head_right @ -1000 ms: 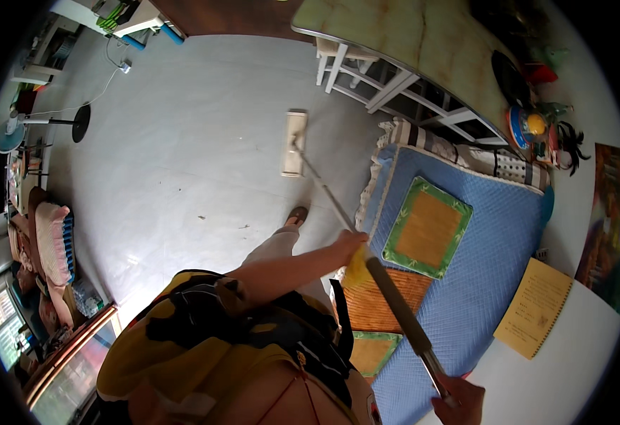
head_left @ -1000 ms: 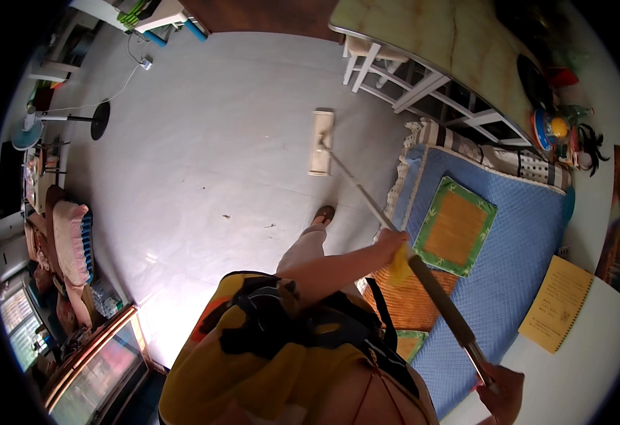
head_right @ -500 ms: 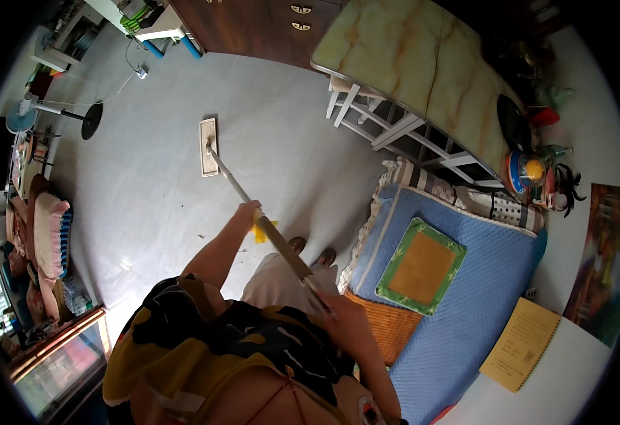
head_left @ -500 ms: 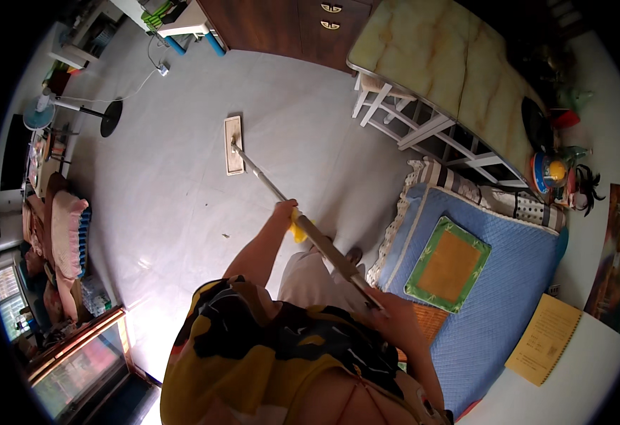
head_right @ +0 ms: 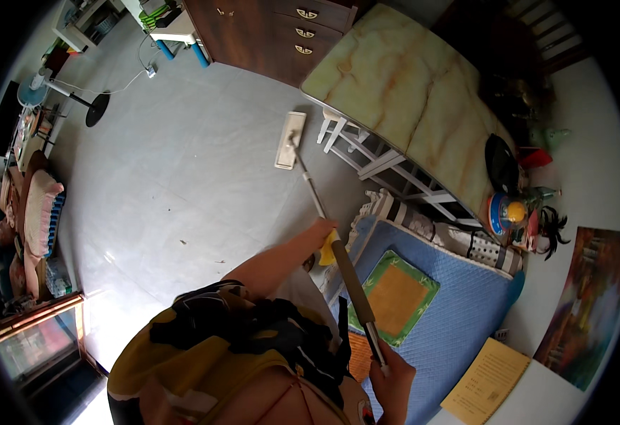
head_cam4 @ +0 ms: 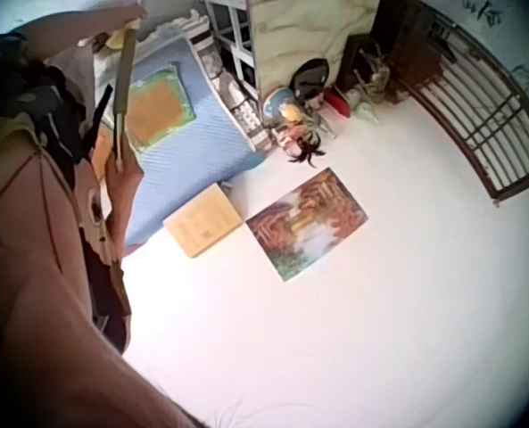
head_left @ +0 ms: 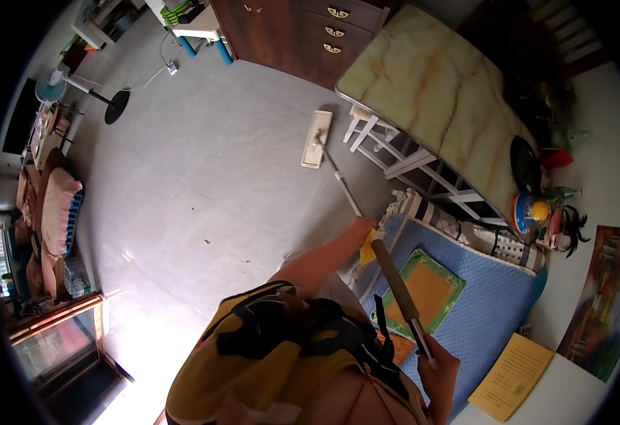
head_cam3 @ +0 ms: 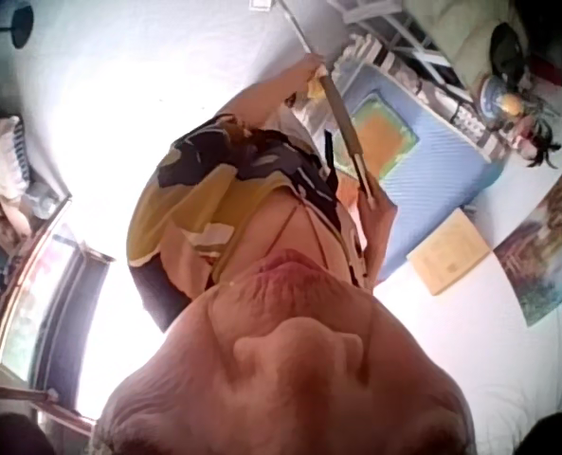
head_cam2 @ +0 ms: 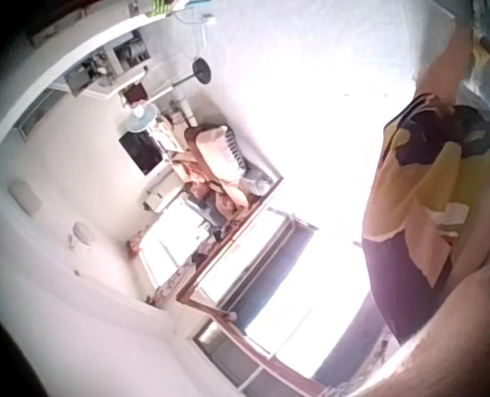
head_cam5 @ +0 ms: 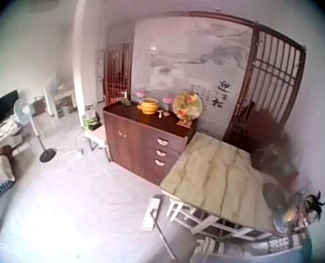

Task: The person mops the floor using a flat mop, pushing and pulling it across the floor surface around furniture including a bed, under a table, and near a fan.

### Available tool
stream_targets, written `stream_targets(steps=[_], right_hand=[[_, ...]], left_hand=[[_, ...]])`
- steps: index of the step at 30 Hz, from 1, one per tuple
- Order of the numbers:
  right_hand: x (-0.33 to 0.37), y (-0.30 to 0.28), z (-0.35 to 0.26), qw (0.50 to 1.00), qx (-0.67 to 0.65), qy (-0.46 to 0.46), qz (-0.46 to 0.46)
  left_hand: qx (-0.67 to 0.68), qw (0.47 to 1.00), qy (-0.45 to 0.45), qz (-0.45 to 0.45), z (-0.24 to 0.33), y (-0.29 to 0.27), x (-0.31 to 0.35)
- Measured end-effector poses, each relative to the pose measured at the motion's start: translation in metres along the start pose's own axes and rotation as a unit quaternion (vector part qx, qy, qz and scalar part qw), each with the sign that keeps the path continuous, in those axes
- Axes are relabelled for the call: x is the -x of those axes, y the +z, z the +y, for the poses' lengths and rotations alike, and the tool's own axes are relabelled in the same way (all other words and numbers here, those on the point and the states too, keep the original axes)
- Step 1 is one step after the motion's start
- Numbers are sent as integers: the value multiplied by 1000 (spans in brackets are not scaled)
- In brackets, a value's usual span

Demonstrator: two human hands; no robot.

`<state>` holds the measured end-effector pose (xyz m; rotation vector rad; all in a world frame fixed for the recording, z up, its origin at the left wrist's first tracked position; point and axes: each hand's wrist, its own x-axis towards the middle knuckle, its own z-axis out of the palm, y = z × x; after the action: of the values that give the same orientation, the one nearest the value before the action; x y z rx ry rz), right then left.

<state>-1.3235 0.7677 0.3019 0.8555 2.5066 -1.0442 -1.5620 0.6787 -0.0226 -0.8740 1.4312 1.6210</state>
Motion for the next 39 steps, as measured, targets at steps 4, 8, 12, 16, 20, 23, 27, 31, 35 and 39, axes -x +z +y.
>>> stream_targets(steps=[4, 8, 12, 16, 20, 23, 27, 31, 35, 39], right_hand=[[-20, -2, -13, 999, -13, 38, 6], [-48, -19, -19, 998, 25, 7, 49], [-64, -54, -48, 996, 83, 17, 4], [-88, -61, -104, 992, 116, -54, -21], [-138, -33, -108, 998, 35, -39, -17], [-177, 5, -164, 983, 144, -76, -88], [-233, 68, -241, 942, 160, -277, -105], [-272, 105, -327, 849, 285, -419, -151], [-270, 108, -406, 734, 416, -507, -178], [-255, 95, -459, 687, 439, -532, -229]], left_hand=[[-18, 999, 4, -44, 16, 29, -23], [-49, 995, 36, -73, 18, 42, -67], [-19, 997, -1, -78, 46, 59, -45], [32, 997, -37, -58, 74, 45, -61], [53, 998, -12, -17, 113, 2, -97], [34, 999, -26, 2, 176, -72, -105], [119, 986, 83, 77, 232, -177, -164], [323, 944, 69, -14, 296, -258, -174], [464, 878, 106, -42, 312, -297, -144], [473, 873, 117, -19, 294, -330, -96]])
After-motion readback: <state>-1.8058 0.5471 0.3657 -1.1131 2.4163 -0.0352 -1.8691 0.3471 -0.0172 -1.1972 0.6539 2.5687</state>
